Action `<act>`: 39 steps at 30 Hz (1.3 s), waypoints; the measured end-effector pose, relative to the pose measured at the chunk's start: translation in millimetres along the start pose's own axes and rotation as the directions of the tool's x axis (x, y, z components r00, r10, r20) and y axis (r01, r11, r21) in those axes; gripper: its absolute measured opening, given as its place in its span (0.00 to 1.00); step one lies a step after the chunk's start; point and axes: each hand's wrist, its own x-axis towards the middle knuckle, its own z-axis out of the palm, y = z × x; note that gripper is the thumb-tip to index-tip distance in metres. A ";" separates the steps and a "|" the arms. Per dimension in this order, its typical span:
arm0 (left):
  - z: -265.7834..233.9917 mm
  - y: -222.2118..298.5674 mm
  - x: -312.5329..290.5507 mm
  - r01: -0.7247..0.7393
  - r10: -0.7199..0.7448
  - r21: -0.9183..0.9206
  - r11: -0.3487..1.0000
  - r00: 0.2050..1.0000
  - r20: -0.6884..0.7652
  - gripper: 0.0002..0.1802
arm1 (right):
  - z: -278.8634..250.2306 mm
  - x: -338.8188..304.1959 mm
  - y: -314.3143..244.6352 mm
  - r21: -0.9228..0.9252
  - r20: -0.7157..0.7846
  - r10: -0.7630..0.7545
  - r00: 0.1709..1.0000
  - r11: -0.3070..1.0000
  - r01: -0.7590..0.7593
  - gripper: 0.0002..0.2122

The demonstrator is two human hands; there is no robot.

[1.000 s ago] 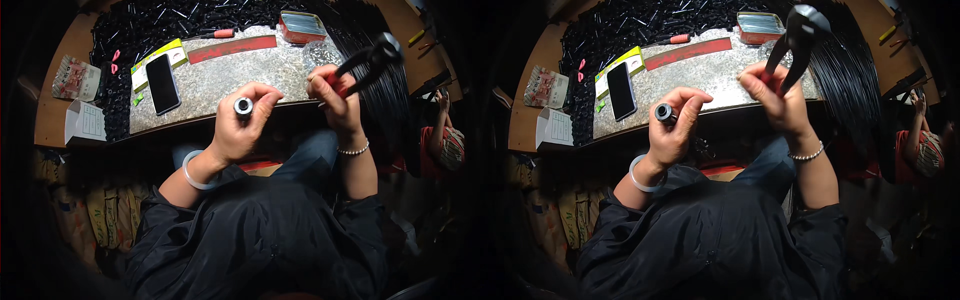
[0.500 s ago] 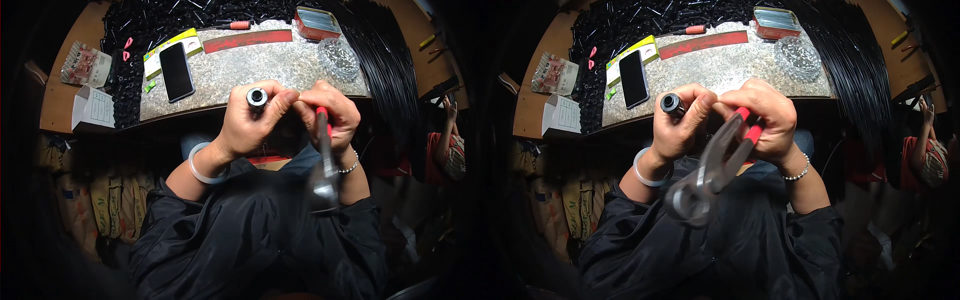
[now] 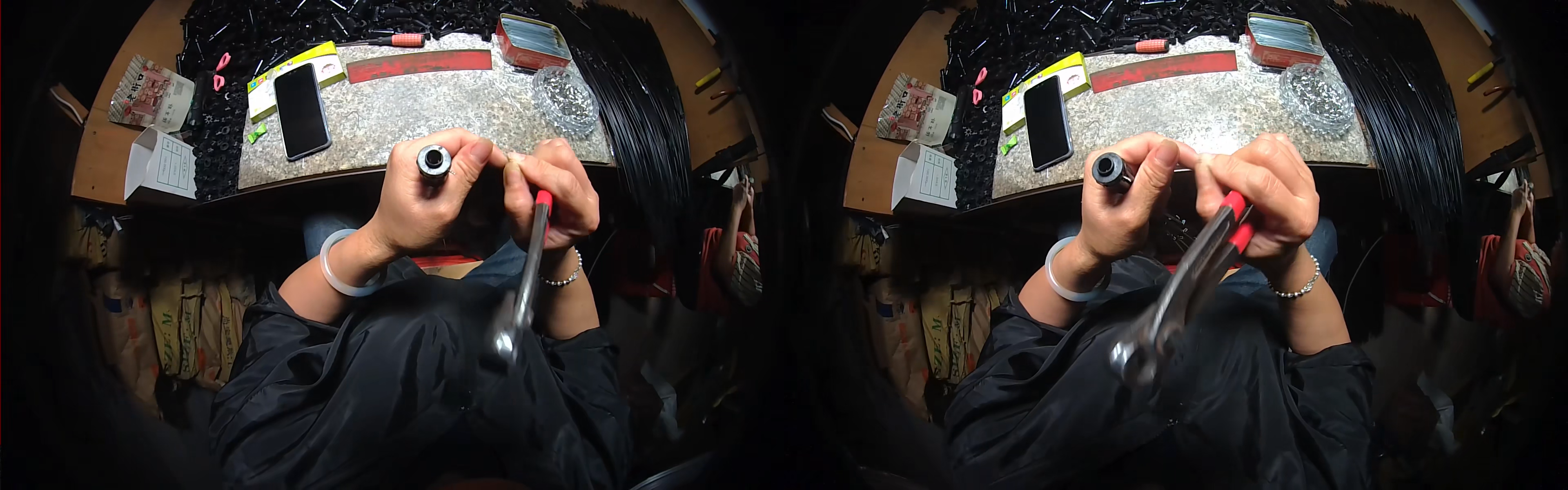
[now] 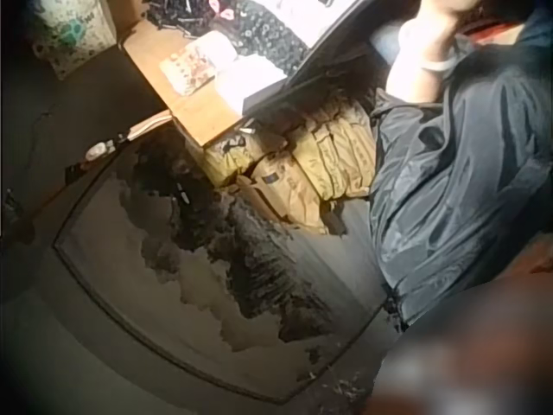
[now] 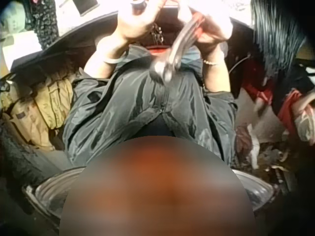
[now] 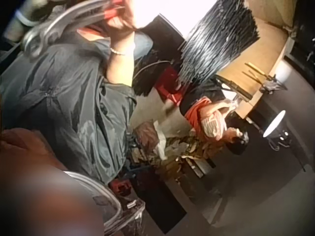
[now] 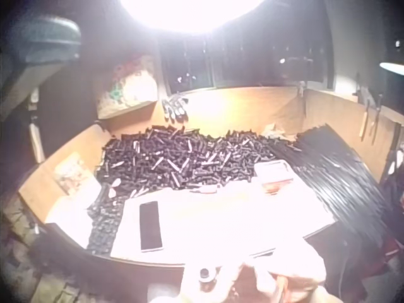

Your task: Assembling and securing black wire bundles at a workbench using pliers.

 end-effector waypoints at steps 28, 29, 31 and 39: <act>-6.6 -12.5 1.3 -0.099 0.100 -0.052 0.994 0.995 0.019 0.23 | 29.2 10.5 -10.6 0.202 0.081 -0.144 0.986 0.971 0.125 0.10; -6.8 -12.6 0.9 -0.144 0.144 -0.033 0.989 0.989 0.024 0.24 | 29.3 10.3 -10.7 0.204 0.082 -0.145 0.986 0.971 0.125 0.10; -5.3 -13.0 1.5 -0.160 0.161 -0.047 0.986 0.987 0.012 0.24 | 29.8 10.3 -10.3 0.211 0.061 -0.151 0.987 0.968 0.135 0.10; -7.0 -14.6 2.9 -0.140 0.140 -0.039 0.989 0.990 0.011 0.29 | 31.5 12.6 -11.5 0.176 0.068 -0.078 0.995 0.982 0.065 0.11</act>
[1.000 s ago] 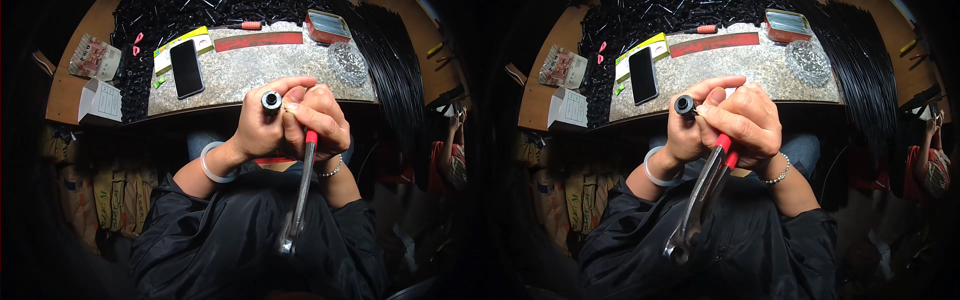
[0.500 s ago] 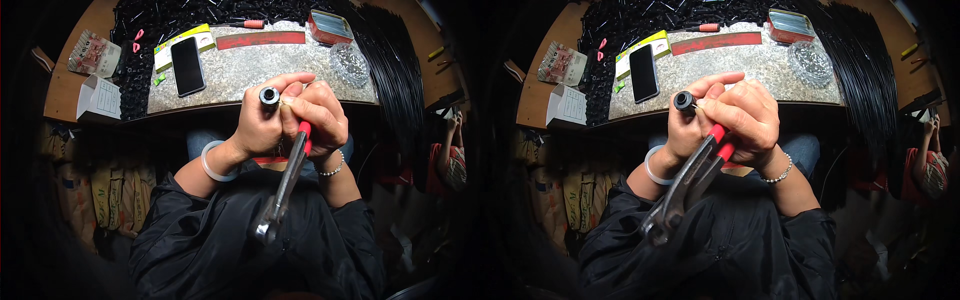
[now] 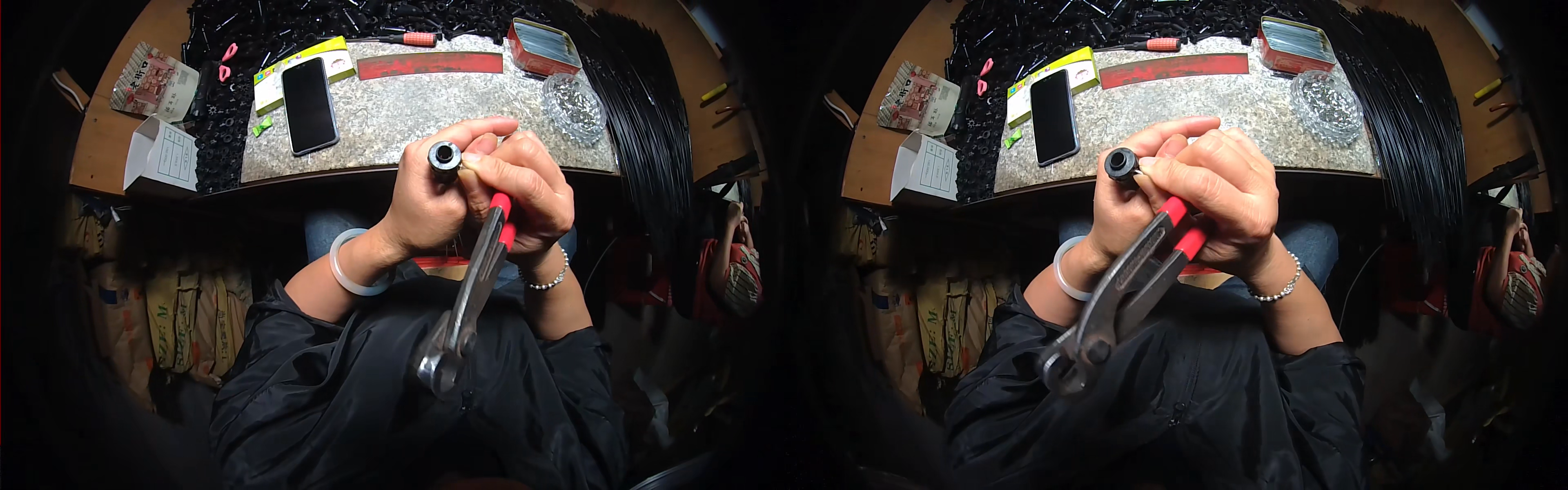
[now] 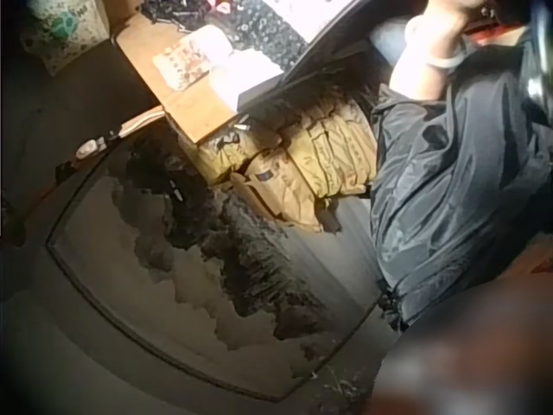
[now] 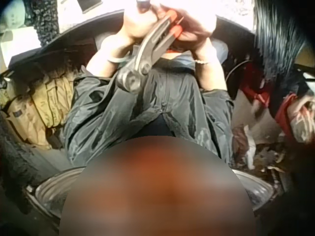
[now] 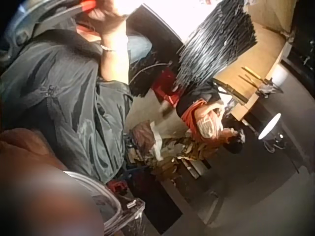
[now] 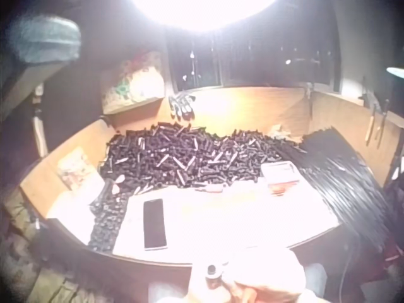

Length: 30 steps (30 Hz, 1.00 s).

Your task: Assembling and securing black wire bundles at a workbench using pliers.

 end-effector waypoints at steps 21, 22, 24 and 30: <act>-9.1 7.8 6.9 0.156 -0.158 -0.022 0.987 0.978 -0.138 0.17 | -89.2 43.6 -41.9 -0.214 0.814 0.576 0.073 0.415 -0.884 0.19; -7.9 8.6 7.7 0.156 -0.158 -0.023 0.987 0.978 -0.134 0.17 | -91.8 50.1 -42.0 -0.214 0.812 0.579 0.074 0.414 -0.885 0.19; -6.9 10.0 7.4 0.154 -0.153 -0.004 0.988 0.979 -0.137 0.17 | -96.2 64.0 -41.8 -0.360 0.813 0.580 -0.050 0.435 -0.825 0.18; -8.1 9.7 5.4 0.154 -0.148 0.032 0.988 0.978 -0.145 0.16 | -98.5 86.7 -45.6 -0.457 0.801 0.586 -0.119 0.471 -0.755 0.12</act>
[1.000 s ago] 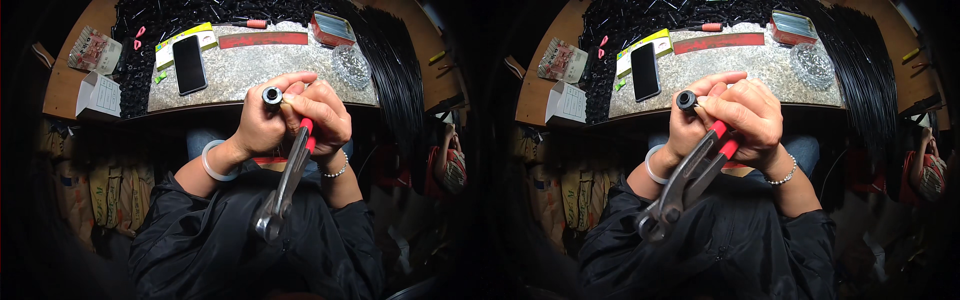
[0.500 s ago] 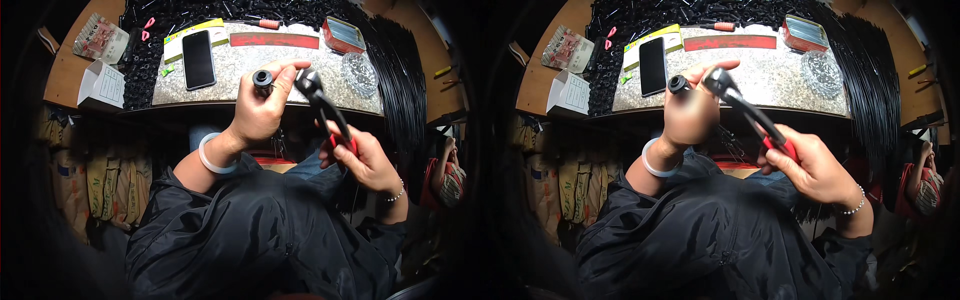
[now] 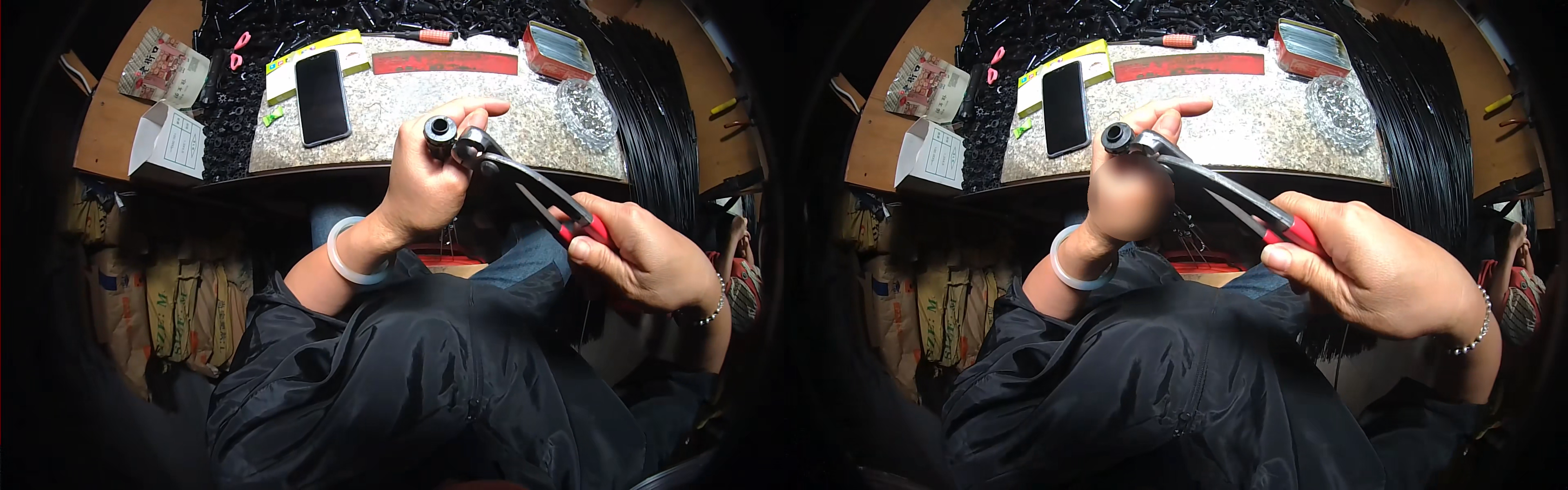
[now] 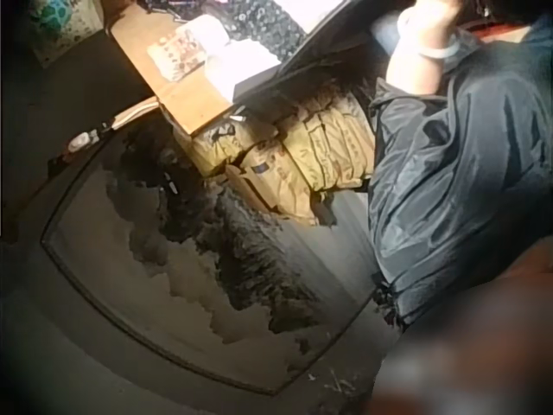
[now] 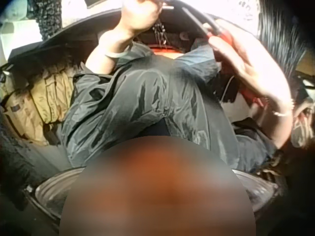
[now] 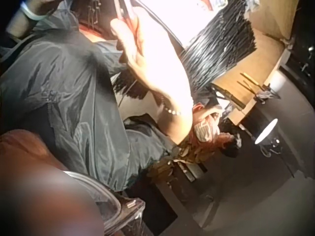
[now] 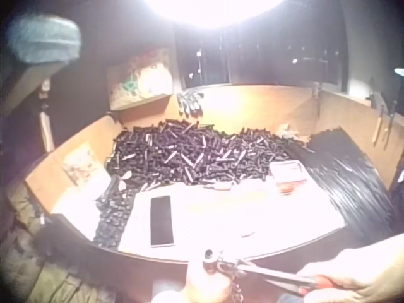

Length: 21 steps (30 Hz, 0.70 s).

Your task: Assembling and securing black wire bundles at a workbench using pliers.

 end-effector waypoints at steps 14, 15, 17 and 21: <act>-3.8 10.0 0.5 0.014 -0.017 -0.077 0.997 0.999 -0.035 0.16 | 24.9 18.2 25.5 0.076 -0.161 -0.142 0.977 0.985 0.156 0.10; -3.4 10.1 0.7 0.011 -0.013 -0.055 0.998 0.999 -0.038 0.16 | 21.8 14.9 21.0 0.020 -0.178 -0.107 0.978 0.993 0.113 0.09; -2.5 10.5 1.6 0.007 -0.008 -0.033 0.999 0.999 -0.035 0.15 | 16.9 7.6 7.6 -0.015 -0.203 -0.002 0.979 1.000 -0.001 0.09; -5.7 7.3 4.6 -0.032 0.033 0.123 0.992 0.999 -0.005 0.13 | 6.2 2.7 -11.3 -0.152 -0.211 0.049 0.976 0.985 -0.082 0.10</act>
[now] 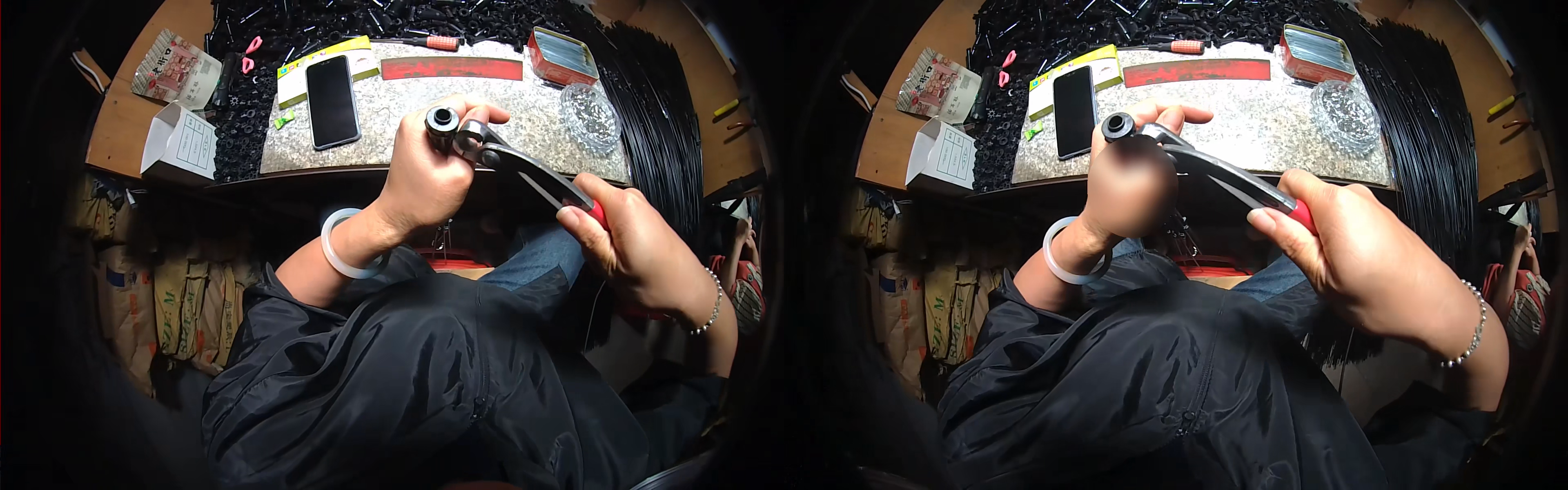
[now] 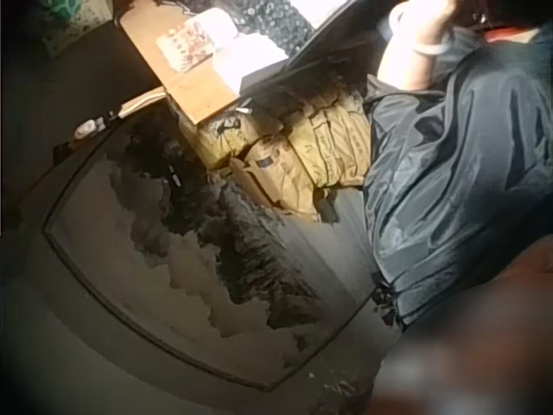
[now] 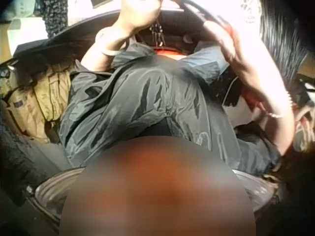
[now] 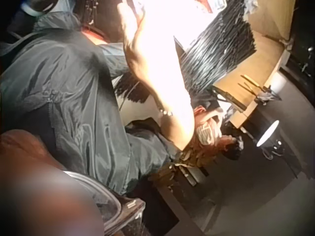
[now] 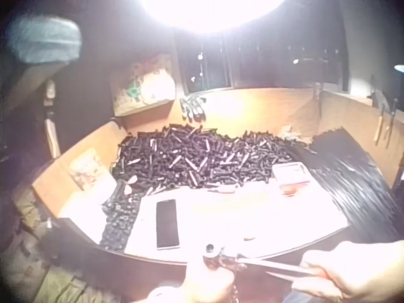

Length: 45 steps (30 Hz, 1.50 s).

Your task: Assembling and securing black wire bundles at a workbench using pliers.

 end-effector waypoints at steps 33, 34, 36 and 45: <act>-196.3 14.5 -135.9 0.077 0.200 0.522 0.850 0.869 -0.453 0.33 | 109.1 100.7 84.2 -0.591 -0.550 -0.567 0.613 0.783 0.194 0.14; -208.0 6.1 -170.5 0.270 0.066 0.530 0.804 0.845 -0.530 0.33 | 114.7 105.6 85.4 -0.548 -0.545 -0.544 0.638 0.807 0.219 0.14; -218.6 -43.4 -250.4 0.441 -0.051 0.576 0.689 0.821 -0.569 0.33 | 118.6 108.9 80.4 -0.577 -0.502 -0.571 0.649 0.781 0.240 0.13; -208.0 -168.7 -478.9 0.864 -0.557 0.501 0.057 0.444 -0.702 0.39 | 136.6 113.8 60.3 -0.573 -0.432 -0.527 0.732 0.787 0.228 0.12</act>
